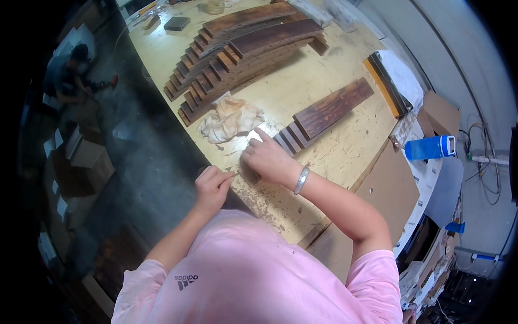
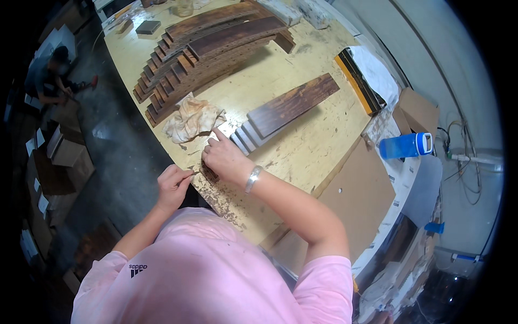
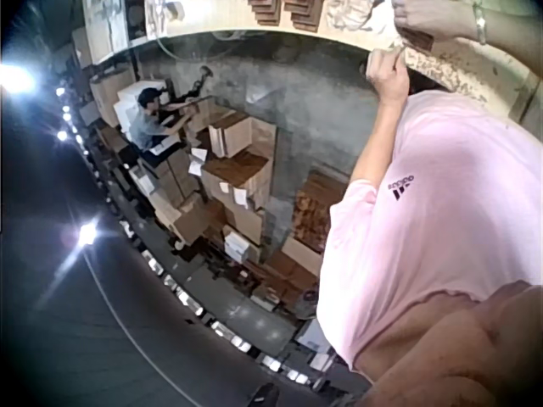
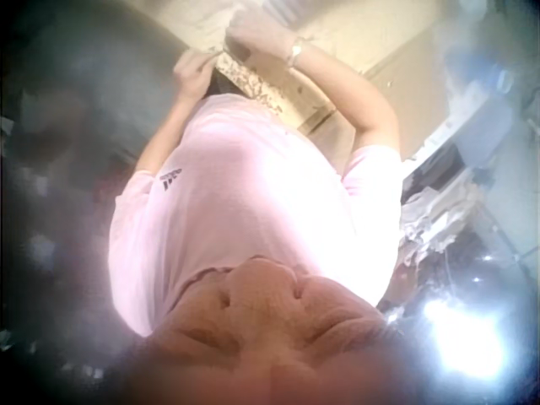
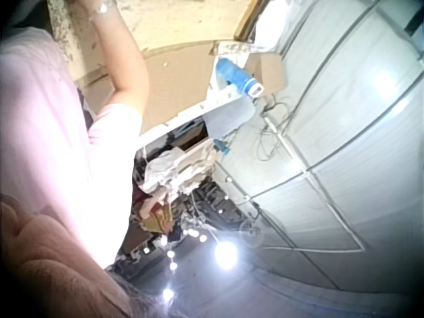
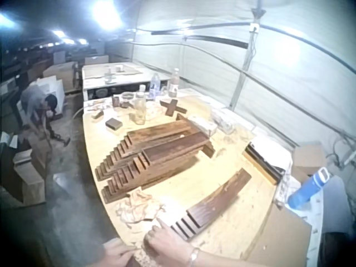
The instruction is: The person wipes wooden slats with a cloth and organizes them into stacks on a wooden workbench.
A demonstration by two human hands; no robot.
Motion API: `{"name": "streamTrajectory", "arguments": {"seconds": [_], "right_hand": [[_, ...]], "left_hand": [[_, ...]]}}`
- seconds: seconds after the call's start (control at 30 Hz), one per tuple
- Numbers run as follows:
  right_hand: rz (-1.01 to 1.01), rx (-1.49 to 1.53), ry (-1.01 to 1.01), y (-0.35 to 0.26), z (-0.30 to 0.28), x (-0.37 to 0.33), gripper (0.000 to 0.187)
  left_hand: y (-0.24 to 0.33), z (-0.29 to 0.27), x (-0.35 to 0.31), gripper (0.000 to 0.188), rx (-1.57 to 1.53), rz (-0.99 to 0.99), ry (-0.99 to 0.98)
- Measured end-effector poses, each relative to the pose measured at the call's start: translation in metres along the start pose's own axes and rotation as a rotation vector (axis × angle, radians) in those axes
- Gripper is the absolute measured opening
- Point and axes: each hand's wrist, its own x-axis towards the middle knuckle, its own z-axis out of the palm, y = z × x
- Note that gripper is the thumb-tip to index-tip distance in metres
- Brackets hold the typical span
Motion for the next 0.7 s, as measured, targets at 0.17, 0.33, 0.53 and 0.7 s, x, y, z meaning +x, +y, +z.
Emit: {"name": "streamTrajectory", "arguments": {"seconds": [0.17, 0.33, 0.53, 0.7], "right_hand": [[0.109, 0.21, 0.161, 0.006, -0.049, -0.008, 0.052], [0.423, 0.06, 0.328, 0.076, -0.065, -0.021, 0.054], [0.631, 0.133, 0.194, 0.105, -0.052, -0.028, 0.054], [0.621, 0.146, 0.218, 0.105, -0.049, -0.029, 0.056]], "left_hand": [[0.002, 0.006, 0.005, 0.015, 0.107, 0.059, 0.003], [0.007, 0.01, 0.01, 0.013, 0.178, 0.086, 0.026], [0.008, 0.017, 0.014, 0.011, 0.244, 0.12, 0.019], [0.02, 0.026, 0.0, 0.01, 0.174, 0.195, -0.056]]}}
